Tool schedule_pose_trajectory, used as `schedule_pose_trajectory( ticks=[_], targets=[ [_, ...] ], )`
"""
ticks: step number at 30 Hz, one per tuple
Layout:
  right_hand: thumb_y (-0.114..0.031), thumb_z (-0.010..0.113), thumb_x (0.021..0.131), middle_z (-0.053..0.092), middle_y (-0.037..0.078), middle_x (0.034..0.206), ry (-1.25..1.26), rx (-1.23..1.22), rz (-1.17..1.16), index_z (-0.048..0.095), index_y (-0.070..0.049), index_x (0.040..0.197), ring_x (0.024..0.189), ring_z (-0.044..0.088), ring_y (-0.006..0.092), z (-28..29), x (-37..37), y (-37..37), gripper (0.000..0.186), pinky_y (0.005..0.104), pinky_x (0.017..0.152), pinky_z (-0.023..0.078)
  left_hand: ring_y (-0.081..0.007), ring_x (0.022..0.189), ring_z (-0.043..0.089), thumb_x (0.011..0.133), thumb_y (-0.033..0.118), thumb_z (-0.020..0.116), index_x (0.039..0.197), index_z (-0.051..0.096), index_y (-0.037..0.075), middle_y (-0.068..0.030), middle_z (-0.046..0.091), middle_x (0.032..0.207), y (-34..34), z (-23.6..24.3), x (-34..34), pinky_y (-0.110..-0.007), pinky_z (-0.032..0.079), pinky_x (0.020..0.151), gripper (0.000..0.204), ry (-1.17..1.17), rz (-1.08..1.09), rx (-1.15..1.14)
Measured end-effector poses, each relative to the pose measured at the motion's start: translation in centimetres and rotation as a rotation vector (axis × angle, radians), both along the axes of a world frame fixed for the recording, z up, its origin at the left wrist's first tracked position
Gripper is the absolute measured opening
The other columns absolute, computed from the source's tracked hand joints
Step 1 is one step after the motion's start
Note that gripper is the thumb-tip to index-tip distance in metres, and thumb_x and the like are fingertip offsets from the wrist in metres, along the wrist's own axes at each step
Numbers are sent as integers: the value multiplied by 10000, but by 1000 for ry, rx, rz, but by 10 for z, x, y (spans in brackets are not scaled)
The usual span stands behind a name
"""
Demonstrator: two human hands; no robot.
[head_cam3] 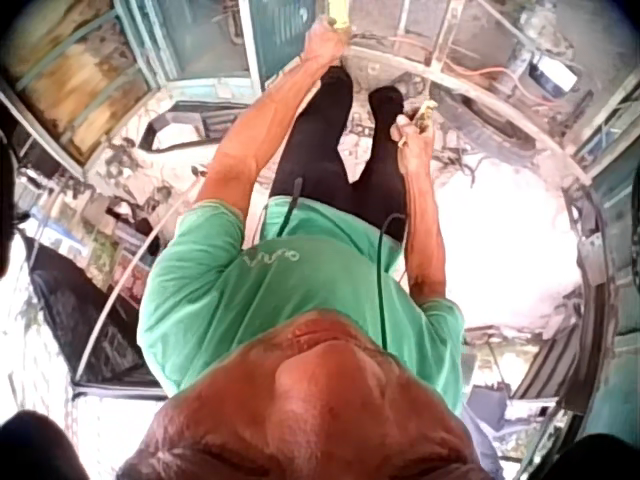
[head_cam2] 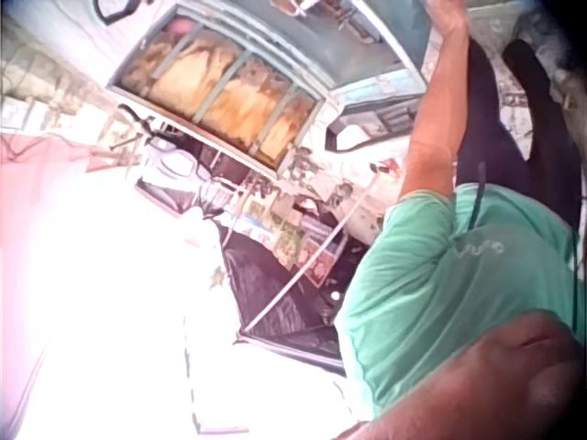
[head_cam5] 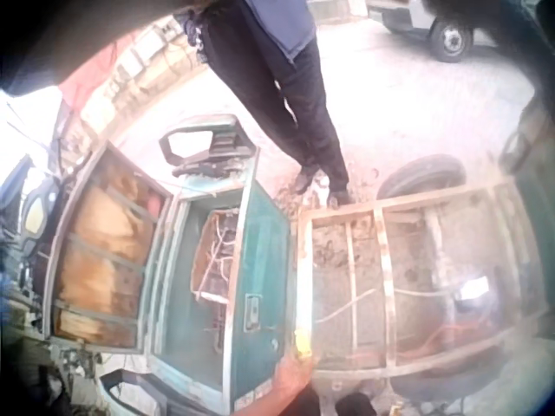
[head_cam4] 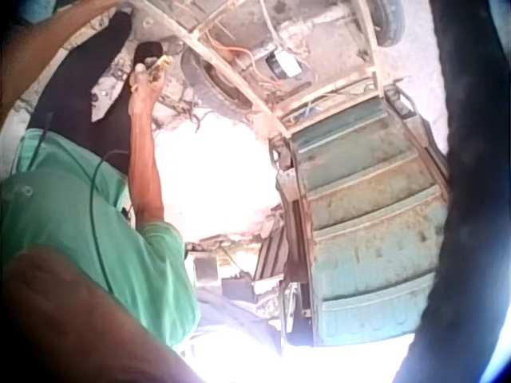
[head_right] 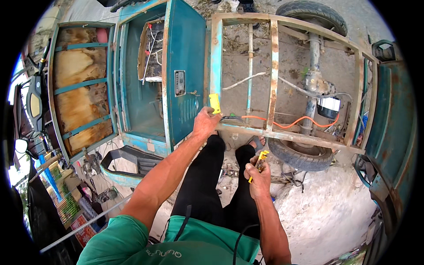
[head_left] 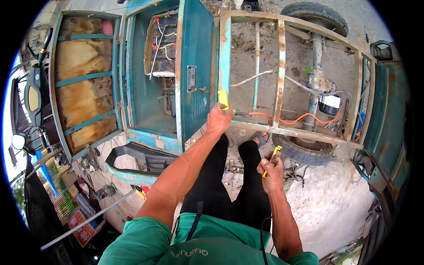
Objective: The person works on the electrical system of a three-wheeled vehicle, handling wires and a battery pack. They install a silver metal component, remove and inspect a tire, and use a screwdriver on a yellow plastic part before returning to the wiring.
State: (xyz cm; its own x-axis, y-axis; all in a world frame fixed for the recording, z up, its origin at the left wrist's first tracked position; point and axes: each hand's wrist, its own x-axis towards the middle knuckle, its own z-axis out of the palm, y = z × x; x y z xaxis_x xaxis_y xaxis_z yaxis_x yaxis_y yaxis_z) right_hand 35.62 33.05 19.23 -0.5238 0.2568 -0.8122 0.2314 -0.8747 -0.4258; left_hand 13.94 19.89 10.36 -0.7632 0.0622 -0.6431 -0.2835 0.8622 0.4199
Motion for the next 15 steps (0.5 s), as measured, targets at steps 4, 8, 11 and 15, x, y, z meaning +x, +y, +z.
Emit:
schedule_pose_trajectory(
  ticks=[4,8,11,15],
  targets=[
    [-68,673,847,479,10,820,-26,-20,34,518,-27,1048,603,459,94,-18,35,6,258,252,535,377,-390,1114,598,780,403,760,1193,514,-7,-220,586,1204,6,-59,1,-482,485,931,632,68,83,-239],
    [-139,693,857,470,9,793,1,-55,46,521,-25,1050,605,456,90,-39,56,1,282,239,532,378,-396,1131,579,770,431,765,1175,531,10,-231,593,1179,7,-107,-8,-485,477,937,628,132,51,-310],
    [-179,711,857,472,11,793,27,-61,62,525,-36,992,605,452,102,-44,55,-2,271,248,553,386,-363,1117,594,799,376,753,1177,536,20,-201,613,1144,-4,-120,-13,-477,493,910,563,144,-9,-302],
    [-185,747,836,485,21,772,134,-38,1,494,-79,835,682,491,127,-46,40,1,274,283,626,408,-268,1050,615,889,230,682,1270,532,51,-129,621,1167,-7,-90,-4,-446,491,903,447,-366,690,746]
  ],
)
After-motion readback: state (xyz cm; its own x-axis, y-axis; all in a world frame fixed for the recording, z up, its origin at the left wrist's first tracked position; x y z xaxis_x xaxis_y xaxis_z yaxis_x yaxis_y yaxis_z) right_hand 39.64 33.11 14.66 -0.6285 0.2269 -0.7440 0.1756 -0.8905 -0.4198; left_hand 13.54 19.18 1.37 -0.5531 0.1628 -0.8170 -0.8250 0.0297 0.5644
